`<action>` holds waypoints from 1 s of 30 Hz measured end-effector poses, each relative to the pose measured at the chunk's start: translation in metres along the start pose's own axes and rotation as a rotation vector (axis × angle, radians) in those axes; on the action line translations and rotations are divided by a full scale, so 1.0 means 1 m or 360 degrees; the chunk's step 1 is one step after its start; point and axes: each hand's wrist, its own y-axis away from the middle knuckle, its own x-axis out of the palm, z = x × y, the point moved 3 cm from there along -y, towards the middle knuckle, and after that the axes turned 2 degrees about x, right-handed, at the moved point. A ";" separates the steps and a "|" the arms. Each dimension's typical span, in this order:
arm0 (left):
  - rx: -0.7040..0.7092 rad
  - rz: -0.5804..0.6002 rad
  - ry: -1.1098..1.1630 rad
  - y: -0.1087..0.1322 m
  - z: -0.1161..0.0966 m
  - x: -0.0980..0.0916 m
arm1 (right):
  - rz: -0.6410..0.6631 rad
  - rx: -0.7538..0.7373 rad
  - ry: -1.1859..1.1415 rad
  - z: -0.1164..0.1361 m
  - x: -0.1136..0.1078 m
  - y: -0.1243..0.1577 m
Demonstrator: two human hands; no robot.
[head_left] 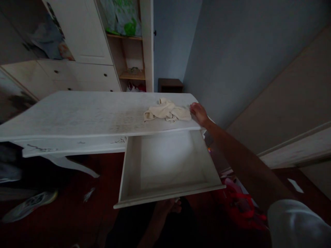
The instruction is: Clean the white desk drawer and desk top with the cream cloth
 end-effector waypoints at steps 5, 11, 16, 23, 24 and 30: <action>0.0034 0.0066 -0.0127 0.004 -0.019 0.009 | -0.0124 0.0147 -0.0346 -0.013 -0.008 -0.001; -0.0022 0.0025 -0.0132 -0.001 -0.040 0.024 | -0.0062 0.0049 -0.0278 -0.008 0.000 0.004; -0.0027 -0.0035 -0.0150 -0.010 -0.062 0.030 | -0.0007 0.0026 -0.0220 -0.008 0.004 0.006; 0.0038 -0.0047 -0.0063 -0.042 -0.089 0.034 | -0.0002 -0.0002 -0.0247 -0.007 0.005 0.007; 0.0044 -0.0044 -0.0056 -0.047 -0.092 0.034 | -0.0003 -0.0001 -0.0256 -0.007 0.005 0.006; 0.0083 -0.0009 -0.0042 -0.070 -0.115 0.040 | 0.0009 -0.0008 -0.0237 -0.007 0.005 0.007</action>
